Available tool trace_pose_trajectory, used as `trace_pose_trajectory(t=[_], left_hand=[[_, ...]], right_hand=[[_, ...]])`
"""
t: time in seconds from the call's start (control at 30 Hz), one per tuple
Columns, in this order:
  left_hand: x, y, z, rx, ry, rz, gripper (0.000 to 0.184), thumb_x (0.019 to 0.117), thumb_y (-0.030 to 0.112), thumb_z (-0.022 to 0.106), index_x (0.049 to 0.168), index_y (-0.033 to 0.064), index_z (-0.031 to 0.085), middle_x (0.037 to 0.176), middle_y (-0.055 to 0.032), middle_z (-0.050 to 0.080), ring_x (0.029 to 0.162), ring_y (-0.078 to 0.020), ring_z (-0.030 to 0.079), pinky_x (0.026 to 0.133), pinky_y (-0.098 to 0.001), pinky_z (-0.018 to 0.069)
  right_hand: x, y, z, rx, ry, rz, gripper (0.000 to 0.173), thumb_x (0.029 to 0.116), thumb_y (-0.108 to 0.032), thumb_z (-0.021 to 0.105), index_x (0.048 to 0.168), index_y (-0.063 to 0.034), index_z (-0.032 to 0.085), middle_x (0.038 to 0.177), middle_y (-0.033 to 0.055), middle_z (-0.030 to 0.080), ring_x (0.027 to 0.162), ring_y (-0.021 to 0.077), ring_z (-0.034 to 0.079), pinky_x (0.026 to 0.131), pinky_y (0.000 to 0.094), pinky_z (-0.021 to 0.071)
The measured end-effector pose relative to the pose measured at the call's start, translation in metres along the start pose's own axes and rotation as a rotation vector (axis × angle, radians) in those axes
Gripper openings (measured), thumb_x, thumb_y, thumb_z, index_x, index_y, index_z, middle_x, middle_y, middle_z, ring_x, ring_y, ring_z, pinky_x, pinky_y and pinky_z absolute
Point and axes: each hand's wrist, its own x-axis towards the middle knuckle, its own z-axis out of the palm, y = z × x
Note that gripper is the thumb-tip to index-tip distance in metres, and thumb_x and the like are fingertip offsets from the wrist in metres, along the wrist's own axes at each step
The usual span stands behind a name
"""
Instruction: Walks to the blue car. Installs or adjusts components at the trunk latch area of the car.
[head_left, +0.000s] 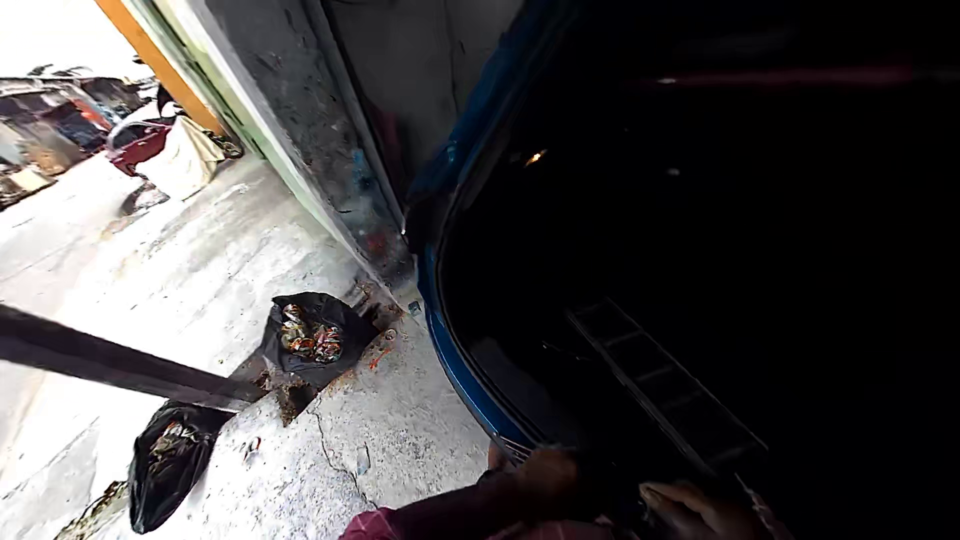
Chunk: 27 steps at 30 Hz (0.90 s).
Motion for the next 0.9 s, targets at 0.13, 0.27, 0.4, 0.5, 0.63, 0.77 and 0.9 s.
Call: trace_pose_trajectory(t=[0.13, 0.27, 0.4, 0.5, 0.63, 0.77, 0.9], left_hand=[[0.012, -0.019, 0.029, -0.091, 0.067, 0.344, 0.029, 0.0900, 0.027, 0.075, 0.113, 0.0087, 0.074, 0.100, -0.0110, 0.073, 0.096, -0.0273, 0.070, 0.085, -0.0484, 0.0582], [0.024, -0.006, 0.042, -0.056, -0.010, 0.297, 0.028, 0.0897, 0.030, 0.075, 0.111, 0.0104, 0.074, 0.101, -0.0098, 0.070, 0.095, -0.0263, 0.069, 0.084, -0.0485, 0.0587], [0.032, 0.004, 0.052, -0.001, -0.017, 0.230, 0.029, 0.0872, 0.027, 0.076, 0.113, 0.0135, 0.075, 0.098, -0.0096, 0.070, 0.091, -0.0271, 0.070, 0.078, -0.0492, 0.0595], [0.033, 0.010, 0.050, 0.032, -0.085, 0.144, 0.030, 0.0878, 0.030, 0.075, 0.115, 0.0164, 0.074, 0.101, -0.0100, 0.071, 0.092, -0.0289, 0.070, 0.076, -0.0523, 0.0591], [0.035, 0.013, 0.048, 0.028, -0.038, 0.105, 0.034, 0.0849, 0.026, 0.078, 0.117, 0.0150, 0.074, 0.099, -0.0113, 0.071, 0.089, -0.0303, 0.071, 0.073, -0.0534, 0.0592], [0.038, 0.014, 0.048, 0.099, -0.020, 0.139, 0.033, 0.0846, 0.027, 0.077, 0.116, 0.0170, 0.074, 0.099, -0.0112, 0.070, 0.089, -0.0296, 0.071, 0.074, -0.0509, 0.0595], [0.039, 0.017, 0.048, 0.164, 0.034, 0.199, 0.030, 0.0854, 0.026, 0.074, 0.115, 0.0186, 0.074, 0.095, -0.0096, 0.069, 0.088, -0.0292, 0.069, 0.072, -0.0492, 0.0584]], right_hand=[[-0.009, -0.008, -0.016, 0.034, -0.090, 0.217, 0.017, 0.0978, -0.019, 0.071, 0.099, -0.0026, 0.077, 0.086, 0.0077, 0.073, 0.074, 0.0148, 0.067, 0.074, 0.0368, 0.0586], [-0.021, 0.008, -0.018, -0.010, -0.045, 0.196, 0.019, 0.0989, -0.021, 0.068, 0.096, -0.0038, 0.075, 0.084, 0.0089, 0.071, 0.077, 0.0187, 0.068, 0.076, 0.0433, 0.0581], [-0.038, 0.020, 0.001, -0.147, 0.254, 0.224, 0.017, 0.0956, -0.026, 0.073, 0.095, -0.0093, 0.077, 0.086, 0.0075, 0.074, 0.082, 0.0216, 0.072, 0.078, 0.0495, 0.0580], [-0.054, 0.026, 0.018, -0.244, 0.386, 0.054, 0.015, 0.0928, -0.025, 0.073, 0.090, -0.0107, 0.076, 0.087, 0.0029, 0.070, 0.076, 0.0148, 0.069, 0.069, 0.0374, 0.0607], [-0.068, 0.023, 0.002, -0.061, 0.313, 0.021, 0.021, 0.0960, -0.028, 0.069, 0.094, -0.0094, 0.078, 0.089, -0.0001, 0.071, 0.079, 0.0070, 0.069, 0.072, 0.0269, 0.0609], [-0.059, 0.028, -0.005, -0.072, 0.386, 0.065, 0.019, 0.0983, -0.023, 0.068, 0.110, -0.0101, 0.075, 0.093, 0.0020, 0.073, 0.076, 0.0092, 0.069, 0.069, 0.0299, 0.0611], [-0.040, 0.018, 0.003, -0.328, 0.258, 0.215, 0.026, 0.0954, -0.029, 0.073, 0.114, -0.0118, 0.076, 0.098, 0.0082, 0.075, 0.082, 0.0245, 0.071, 0.074, 0.0511, 0.0593]])
